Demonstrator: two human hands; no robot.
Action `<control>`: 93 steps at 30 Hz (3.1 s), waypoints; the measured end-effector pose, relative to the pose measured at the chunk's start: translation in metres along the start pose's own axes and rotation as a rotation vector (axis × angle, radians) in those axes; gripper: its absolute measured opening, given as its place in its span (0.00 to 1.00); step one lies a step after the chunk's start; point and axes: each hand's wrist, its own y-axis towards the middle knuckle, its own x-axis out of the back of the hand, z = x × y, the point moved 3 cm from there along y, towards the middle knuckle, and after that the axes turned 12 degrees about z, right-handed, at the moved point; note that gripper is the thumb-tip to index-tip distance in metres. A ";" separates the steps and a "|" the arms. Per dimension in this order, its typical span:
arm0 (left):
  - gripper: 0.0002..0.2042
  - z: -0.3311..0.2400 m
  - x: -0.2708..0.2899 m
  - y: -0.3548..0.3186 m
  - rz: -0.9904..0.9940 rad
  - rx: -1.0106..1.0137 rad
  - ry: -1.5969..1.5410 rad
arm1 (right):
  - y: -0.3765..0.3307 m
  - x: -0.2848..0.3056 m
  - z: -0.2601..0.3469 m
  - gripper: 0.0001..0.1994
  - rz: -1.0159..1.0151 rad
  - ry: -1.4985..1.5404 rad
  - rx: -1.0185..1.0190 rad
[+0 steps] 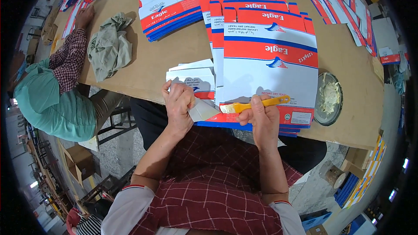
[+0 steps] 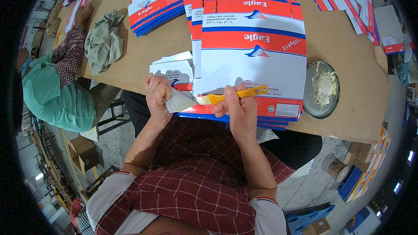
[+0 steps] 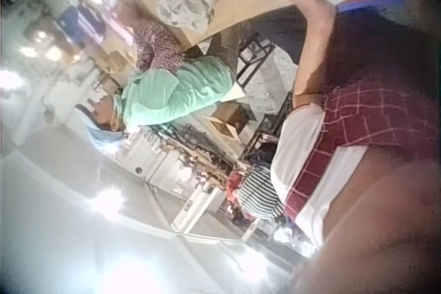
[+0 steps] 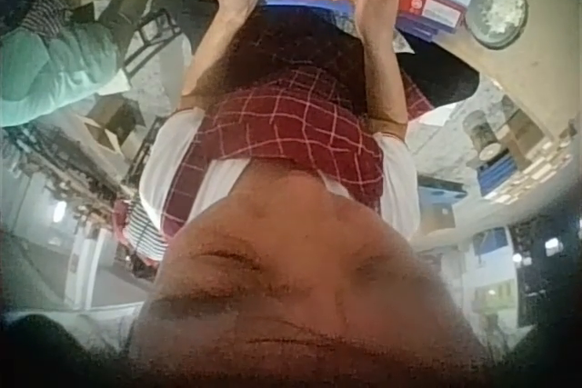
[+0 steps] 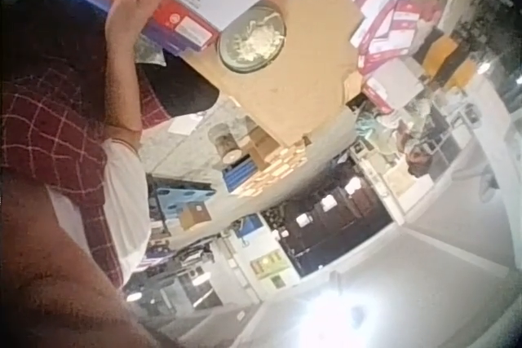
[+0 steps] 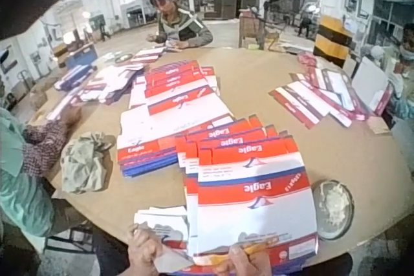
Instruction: The recorder is applying glue to the edges of printed paper sheets and stacking them in a manufacturing environment.
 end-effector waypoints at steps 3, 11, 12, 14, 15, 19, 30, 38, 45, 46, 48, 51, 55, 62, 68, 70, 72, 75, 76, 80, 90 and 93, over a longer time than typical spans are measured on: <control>0.12 -0.001 0.000 0.001 0.005 -0.006 0.008 | 0.001 -0.007 0.005 0.13 0.059 -0.210 0.010; 0.14 0.001 -0.001 -0.001 -0.020 0.001 0.012 | 0.001 0.002 0.004 0.12 0.084 0.120 -0.012; 0.14 0.000 0.000 0.000 -0.025 -0.003 0.007 | 0.001 0.003 0.005 0.12 0.062 0.189 0.043; 0.15 -0.001 0.000 0.001 -0.034 -0.006 0.006 | 0.001 -0.001 0.007 0.11 0.065 0.117 0.050; 0.14 0.001 -0.001 0.000 -0.030 -0.005 -0.021 | 0.001 -0.003 0.008 0.10 0.063 0.047 0.056; 0.12 0.003 -0.003 -0.003 -0.028 -0.002 -0.034 | -0.002 -0.016 0.010 0.09 0.115 -0.112 0.035; 0.11 0.002 -0.003 -0.003 -0.015 0.014 -0.013 | 0.001 -0.016 0.013 0.09 0.148 -0.269 0.089; 0.15 0.001 -0.002 -0.002 -0.015 0.007 0.051 | 0.001 -0.017 0.026 0.09 0.110 -0.247 0.131; 0.13 0.001 -0.002 -0.002 0.011 0.012 0.037 | -0.007 -0.022 0.031 0.08 0.179 -0.613 0.134; 0.15 0.002 -0.002 -0.002 0.009 0.011 0.059 | -0.007 -0.025 0.030 0.08 0.180 -0.616 0.135; 0.16 0.001 -0.002 -0.002 0.008 0.008 0.052 | -0.006 -0.033 0.031 0.08 0.160 -0.516 0.284; 0.16 -0.001 -0.001 -0.001 0.008 0.005 0.050 | -0.007 -0.038 0.032 0.07 0.237 -0.655 0.245; 0.11 -0.001 -0.001 -0.002 0.005 0.004 0.012 | -0.010 -0.038 0.039 0.06 0.214 -0.678 0.177; 0.15 0.000 -0.001 -0.002 0.001 -0.002 0.069 | -0.011 -0.044 0.042 0.06 0.240 -0.761 0.302; 0.10 0.000 0.000 0.004 0.029 0.014 -0.002 | -0.009 -0.051 0.048 0.05 0.227 -0.781 0.386; 0.10 0.002 0.001 0.001 0.043 0.027 0.027 | -0.010 -0.048 0.045 0.05 0.276 -0.798 0.340; 0.10 0.004 0.006 -0.002 0.037 0.037 0.028 | -0.011 -0.045 0.046 0.05 0.218 -0.699 0.311; 0.10 0.002 0.003 -0.010 -0.028 -0.013 0.041 | -0.012 -0.028 0.031 0.04 0.086 -0.084 0.333; 0.12 0.003 -0.006 -0.011 0.009 0.015 0.015 | -0.008 -0.014 0.020 0.05 -0.095 -0.187 0.451; 0.13 -0.008 -0.005 0.006 -0.148 -0.021 -0.304 | 0.024 0.035 -0.016 0.07 0.103 0.610 0.437; 0.14 -0.018 0.014 0.024 0.553 -0.142 0.145 | 0.041 0.014 -0.002 0.05 -0.128 0.767 0.319; 0.16 0.025 0.022 0.075 0.510 0.099 -0.199 | 0.035 0.018 0.005 0.06 -0.016 0.760 0.387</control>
